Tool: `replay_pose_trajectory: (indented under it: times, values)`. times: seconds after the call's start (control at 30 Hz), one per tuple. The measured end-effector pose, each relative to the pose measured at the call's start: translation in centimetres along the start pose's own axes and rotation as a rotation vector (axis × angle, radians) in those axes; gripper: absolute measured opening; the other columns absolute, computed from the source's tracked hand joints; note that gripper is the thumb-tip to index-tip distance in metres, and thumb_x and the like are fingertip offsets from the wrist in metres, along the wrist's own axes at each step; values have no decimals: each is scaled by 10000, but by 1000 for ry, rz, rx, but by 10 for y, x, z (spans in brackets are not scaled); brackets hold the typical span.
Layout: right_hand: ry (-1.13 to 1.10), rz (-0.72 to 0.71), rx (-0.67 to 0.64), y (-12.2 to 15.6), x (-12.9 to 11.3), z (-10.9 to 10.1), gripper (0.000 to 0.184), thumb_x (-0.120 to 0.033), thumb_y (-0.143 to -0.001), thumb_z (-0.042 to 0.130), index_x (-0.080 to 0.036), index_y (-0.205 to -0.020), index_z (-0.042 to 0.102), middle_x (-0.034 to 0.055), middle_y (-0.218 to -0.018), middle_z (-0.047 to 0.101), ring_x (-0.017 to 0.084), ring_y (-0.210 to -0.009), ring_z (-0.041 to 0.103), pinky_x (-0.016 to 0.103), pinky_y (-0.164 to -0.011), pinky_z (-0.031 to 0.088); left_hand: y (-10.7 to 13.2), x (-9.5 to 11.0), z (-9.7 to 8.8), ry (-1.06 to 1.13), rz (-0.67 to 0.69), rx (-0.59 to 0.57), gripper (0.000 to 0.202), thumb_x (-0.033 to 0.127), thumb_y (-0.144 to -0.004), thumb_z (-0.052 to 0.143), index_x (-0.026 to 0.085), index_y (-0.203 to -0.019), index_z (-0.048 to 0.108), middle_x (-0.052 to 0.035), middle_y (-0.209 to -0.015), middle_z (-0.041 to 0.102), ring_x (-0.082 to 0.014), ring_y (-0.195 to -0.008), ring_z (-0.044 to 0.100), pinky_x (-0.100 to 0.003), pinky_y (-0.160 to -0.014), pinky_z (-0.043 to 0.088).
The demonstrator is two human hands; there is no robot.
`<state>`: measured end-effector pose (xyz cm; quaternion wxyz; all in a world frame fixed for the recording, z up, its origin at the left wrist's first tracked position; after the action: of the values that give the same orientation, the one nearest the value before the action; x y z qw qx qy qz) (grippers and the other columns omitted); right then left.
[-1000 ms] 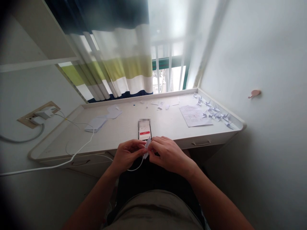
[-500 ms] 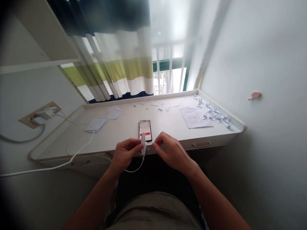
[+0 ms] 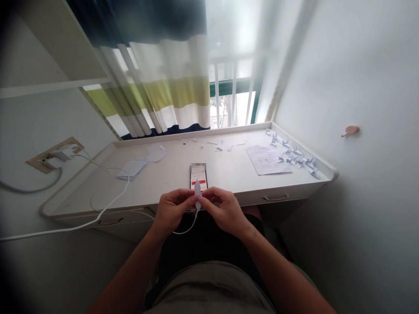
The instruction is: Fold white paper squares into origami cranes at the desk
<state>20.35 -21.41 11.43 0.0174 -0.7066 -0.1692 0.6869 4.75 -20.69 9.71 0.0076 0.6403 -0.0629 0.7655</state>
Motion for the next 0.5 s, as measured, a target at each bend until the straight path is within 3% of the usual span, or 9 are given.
replay_pose_trajectory:
  times: [0.27,0.5]
  values:
    - [-220,47,0,-2,7,2,219,-384,-830,861,-209,-876,738,-4,-751,726,140,-664,670,276,-649,570,0,-1,1,25,-27,-80,333,375,-678,962,155,-887,826,-53,-771,809,-196,-695,775,-300,-701,664]
    - [-248,53,6,-2,12,3,233,-389,-832,851,-198,-860,720,-4,-765,712,133,-670,650,276,-652,557,-1,-5,1,71,-65,-51,371,408,-670,962,141,-877,807,-50,-735,799,-168,-618,744,-286,-616,658]
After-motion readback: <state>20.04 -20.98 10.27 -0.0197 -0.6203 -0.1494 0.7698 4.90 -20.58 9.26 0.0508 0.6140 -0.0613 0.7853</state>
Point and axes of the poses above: each hand's wrist, its own y-axis away from the middle knuckle, its own z-axis out of the palm, x = y × z, the point moved 7 cm from there along -y, towards the middle knuckle
